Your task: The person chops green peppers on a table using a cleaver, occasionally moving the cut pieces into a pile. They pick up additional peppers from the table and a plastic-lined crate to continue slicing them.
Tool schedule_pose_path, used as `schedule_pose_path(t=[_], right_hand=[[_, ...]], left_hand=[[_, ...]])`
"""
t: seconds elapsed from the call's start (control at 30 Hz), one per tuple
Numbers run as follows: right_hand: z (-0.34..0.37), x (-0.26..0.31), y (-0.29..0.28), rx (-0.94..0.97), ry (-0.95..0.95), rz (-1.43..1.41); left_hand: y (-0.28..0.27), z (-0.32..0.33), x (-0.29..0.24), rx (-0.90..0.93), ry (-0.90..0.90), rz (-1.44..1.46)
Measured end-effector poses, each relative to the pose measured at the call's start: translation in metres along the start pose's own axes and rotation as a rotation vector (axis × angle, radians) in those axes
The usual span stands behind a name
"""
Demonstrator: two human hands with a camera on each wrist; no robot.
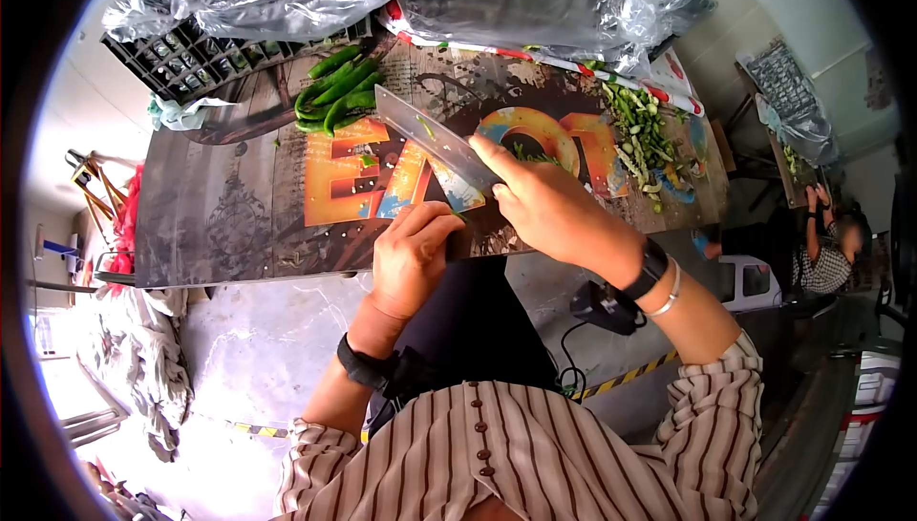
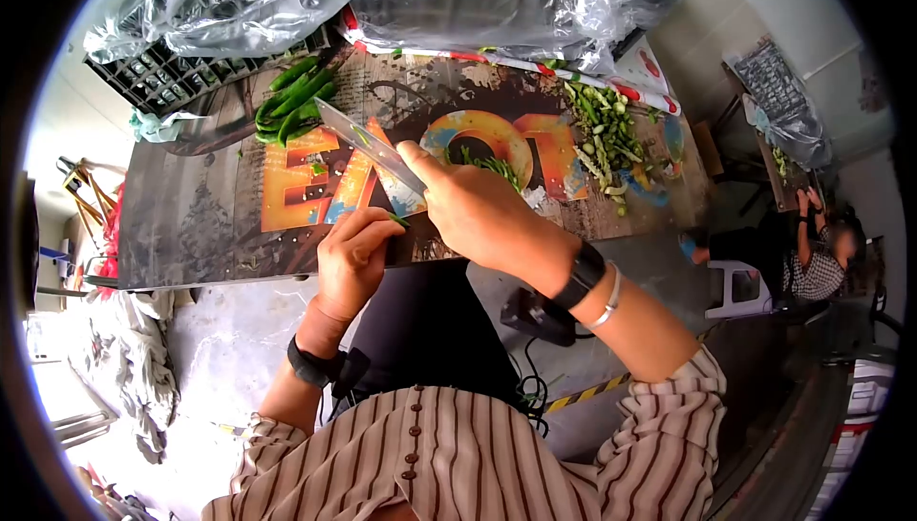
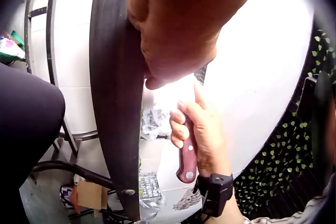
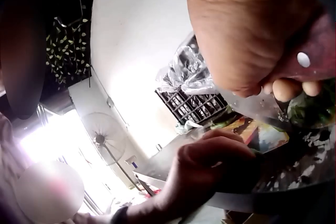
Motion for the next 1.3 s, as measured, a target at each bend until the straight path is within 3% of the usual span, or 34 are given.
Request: schedule_pose_path(t=[0.07, 0.17, 0.37, 0.43, 0.57, 0.67, 0.73, 0.93, 1.0, 1.2, 1.3], right_hand=[[0.011, 0.012, -0.006, -0.009, -0.036, -0.051], [0.021, 0.025, -0.007, 0.130, 0.052, 0.000], [0.025, 0.020, -0.003, 0.251, 0.062, 0.084], [0.022, 0.024, -0.003, 0.168, -0.068, 0.116], [0.009, 0.018, 0.015, 0.158, 0.010, 0.079], [-0.011, 0.018, 0.031, 0.024, -0.132, 0.014], [-0.022, 0.017, 0.031, 0.105, -0.081, 0.050], [0.005, 0.005, 0.000, -0.066, -0.059, -0.025], [0.018, 0.013, -0.007, -0.003, 0.049, -0.094], [0.031, 0.014, 0.006, 0.067, -0.043, -0.034], [0.025, 0.021, -0.001, 0.310, 0.196, -0.062]], left_hand=[[0.000, 0.000, 0.001, 0.001, 0.028, 0.015], [0.000, 0.002, 0.003, -0.003, 0.075, -0.004], [-0.001, 0.002, 0.003, 0.001, 0.036, -0.004], [-0.002, -0.001, 0.000, -0.002, 0.010, -0.002], [-0.004, -0.002, -0.002, 0.005, -0.016, -0.015], [-0.005, -0.002, -0.001, 0.015, -0.033, -0.010], [-0.006, 0.000, 0.001, -0.001, -0.002, -0.039], [-0.005, 0.004, 0.002, -0.016, 0.005, 0.011], [-0.004, 0.004, 0.002, 0.003, 0.004, 0.007], [-0.004, 0.004, 0.000, -0.013, 0.038, -0.008], [-0.005, 0.003, -0.001, -0.007, 0.023, 0.003]])
Point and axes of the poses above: each hand's wrist, its own z-axis away from the middle knuckle, its own y-axis out of the palm, x = y × z, the point moved 3 cm from there along -z, towards the middle knuckle
